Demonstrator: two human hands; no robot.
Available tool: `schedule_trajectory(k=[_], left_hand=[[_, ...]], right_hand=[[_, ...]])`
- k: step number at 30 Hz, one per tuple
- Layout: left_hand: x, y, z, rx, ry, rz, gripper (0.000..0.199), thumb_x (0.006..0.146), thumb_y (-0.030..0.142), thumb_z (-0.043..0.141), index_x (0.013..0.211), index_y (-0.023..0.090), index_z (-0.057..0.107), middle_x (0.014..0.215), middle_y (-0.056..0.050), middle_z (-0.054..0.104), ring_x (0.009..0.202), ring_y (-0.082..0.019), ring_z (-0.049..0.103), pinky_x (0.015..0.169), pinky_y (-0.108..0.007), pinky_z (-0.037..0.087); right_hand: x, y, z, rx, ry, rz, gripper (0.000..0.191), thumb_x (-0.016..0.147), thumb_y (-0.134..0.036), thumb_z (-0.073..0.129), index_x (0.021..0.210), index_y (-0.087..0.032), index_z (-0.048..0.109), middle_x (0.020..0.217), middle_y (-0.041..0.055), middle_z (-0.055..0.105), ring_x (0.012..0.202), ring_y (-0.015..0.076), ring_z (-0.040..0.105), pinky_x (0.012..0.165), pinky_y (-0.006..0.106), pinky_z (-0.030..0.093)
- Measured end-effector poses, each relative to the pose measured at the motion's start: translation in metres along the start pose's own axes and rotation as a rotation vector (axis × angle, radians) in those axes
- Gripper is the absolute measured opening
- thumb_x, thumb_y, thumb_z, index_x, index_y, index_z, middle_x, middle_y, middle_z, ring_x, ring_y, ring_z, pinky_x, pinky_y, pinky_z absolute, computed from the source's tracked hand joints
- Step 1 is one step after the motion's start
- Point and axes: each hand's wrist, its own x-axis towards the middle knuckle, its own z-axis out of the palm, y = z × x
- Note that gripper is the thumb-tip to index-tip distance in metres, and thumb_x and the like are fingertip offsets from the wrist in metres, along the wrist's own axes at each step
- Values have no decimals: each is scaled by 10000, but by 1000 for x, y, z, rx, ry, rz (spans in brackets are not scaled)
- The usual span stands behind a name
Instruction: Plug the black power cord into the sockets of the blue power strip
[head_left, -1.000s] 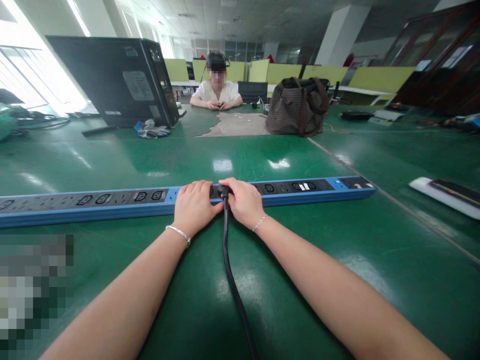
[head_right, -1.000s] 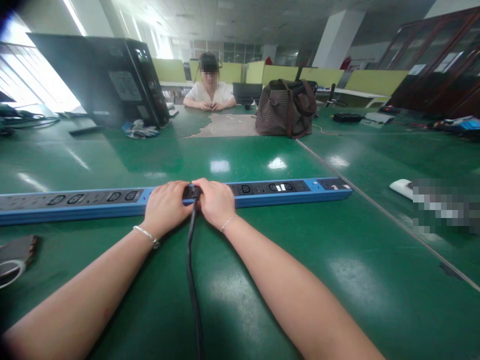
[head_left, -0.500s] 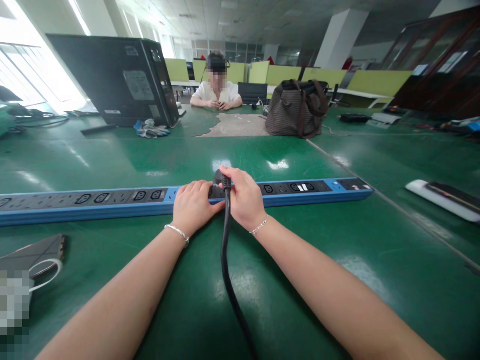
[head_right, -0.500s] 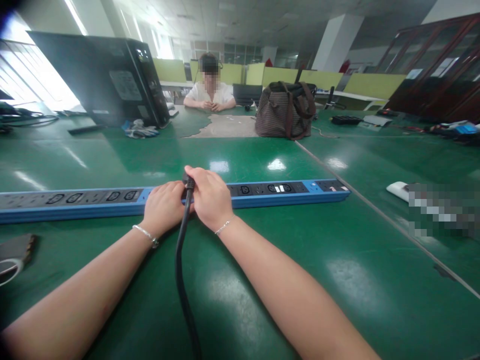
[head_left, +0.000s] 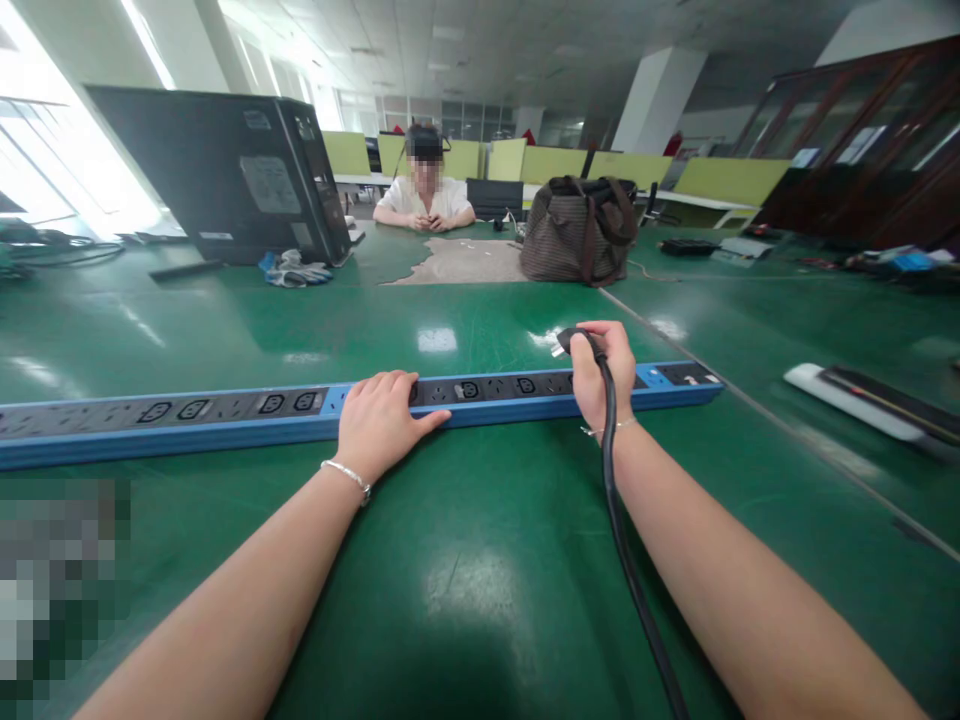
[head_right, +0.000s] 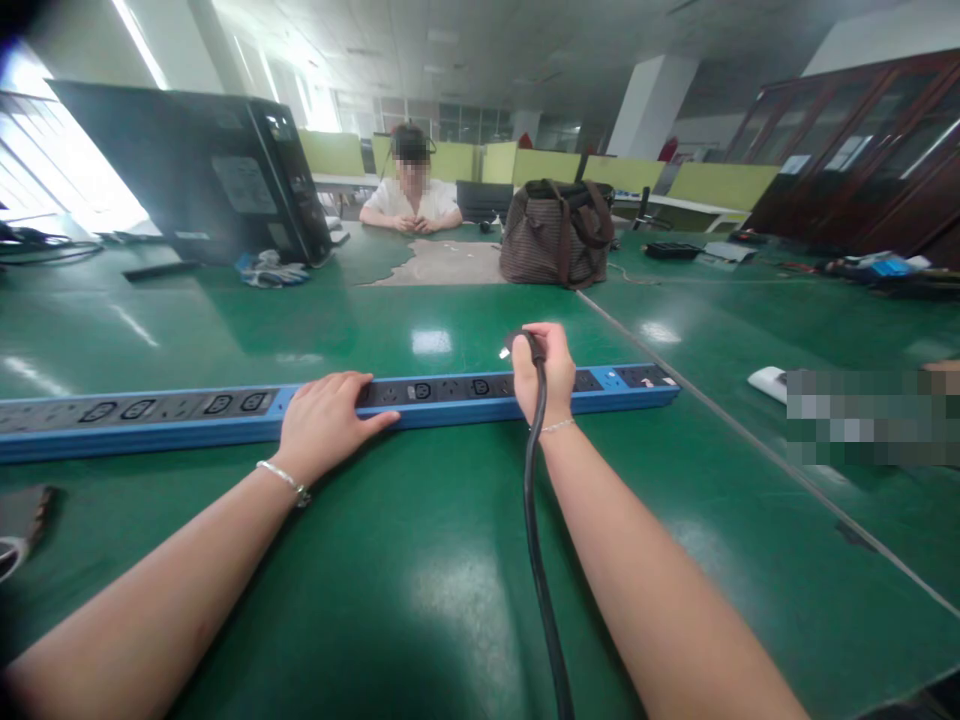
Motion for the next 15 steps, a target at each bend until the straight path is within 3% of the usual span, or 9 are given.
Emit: schedule_trajectory(k=[5, 15], left_hand=[[0, -1, 1, -10, -5, 2, 645, 780, 659, 505, 1178, 156, 580, 1174, -129, 638, 1134, -288, 550, 981, -405, 362], [0, -1, 0, 12, -19, -1, 643, 785, 664, 489, 1185, 167, 577, 1185, -128, 635, 1133, -287, 552, 986, -412, 366]], right_hand=[[-10, 27, -23, -76, -249, 16, 377, 863, -491, 470, 1039, -211, 651, 953, 55, 708, 911, 225, 650, 870, 386, 489], [-17, 18, -19, -212, -359, -7, 339, 880, -409, 471, 1095, -220, 654, 972, 48, 725, 941, 216, 666, 873, 337, 496]])
